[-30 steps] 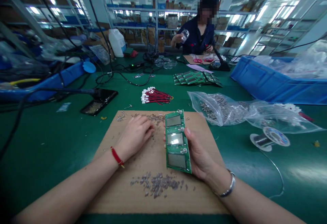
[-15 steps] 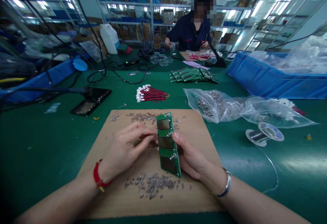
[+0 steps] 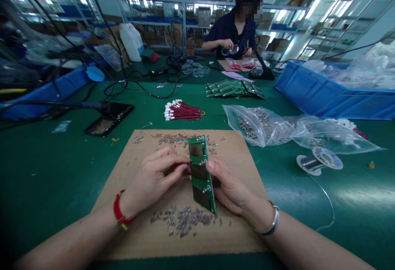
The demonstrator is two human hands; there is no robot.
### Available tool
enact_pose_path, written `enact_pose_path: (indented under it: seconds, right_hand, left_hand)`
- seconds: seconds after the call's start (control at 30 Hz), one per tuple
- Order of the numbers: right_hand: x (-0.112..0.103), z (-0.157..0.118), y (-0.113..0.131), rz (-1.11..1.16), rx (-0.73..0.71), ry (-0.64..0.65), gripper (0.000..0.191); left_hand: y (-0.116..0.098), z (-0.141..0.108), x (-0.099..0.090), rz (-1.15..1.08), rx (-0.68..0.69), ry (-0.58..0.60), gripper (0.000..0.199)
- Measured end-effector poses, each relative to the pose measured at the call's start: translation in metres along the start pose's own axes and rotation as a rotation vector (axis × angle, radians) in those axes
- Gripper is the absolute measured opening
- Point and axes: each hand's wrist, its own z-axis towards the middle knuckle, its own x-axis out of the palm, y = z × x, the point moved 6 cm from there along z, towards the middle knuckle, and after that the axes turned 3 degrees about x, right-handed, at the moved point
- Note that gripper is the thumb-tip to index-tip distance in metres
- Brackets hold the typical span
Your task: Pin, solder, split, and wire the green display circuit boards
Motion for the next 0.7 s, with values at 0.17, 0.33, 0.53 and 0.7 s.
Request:
enact_pose_path:
  seconds: [0.17,0.33,0.53,0.7]
  right_hand:
    - [0.0083,0.0,0.0012,-0.048,-0.002,0.083,0.041]
    - [0.0079,0.0004,0.0023,-0.078,-0.011,0.078,0.04]
    - [0.0075,0.0018,0.001,-0.099,0.0,0.082,0.042]
    - [0.0096,0.0012,0.0016,-0.104,-0.01,0.08,0.04]
  left_hand:
    - [-0.0009,-0.0015,-0.0001,0.025,0.021,-0.006,0.015]
    - [-0.0019,-0.0009,0.0009,0.057,0.038,-0.006,0.015]
    - [-0.002,-0.0023,0.0018,0.07,0.06,-0.022,0.014]
    - [-0.003,-0.0027,0.003,0.082,0.069,-0.03,0.013]
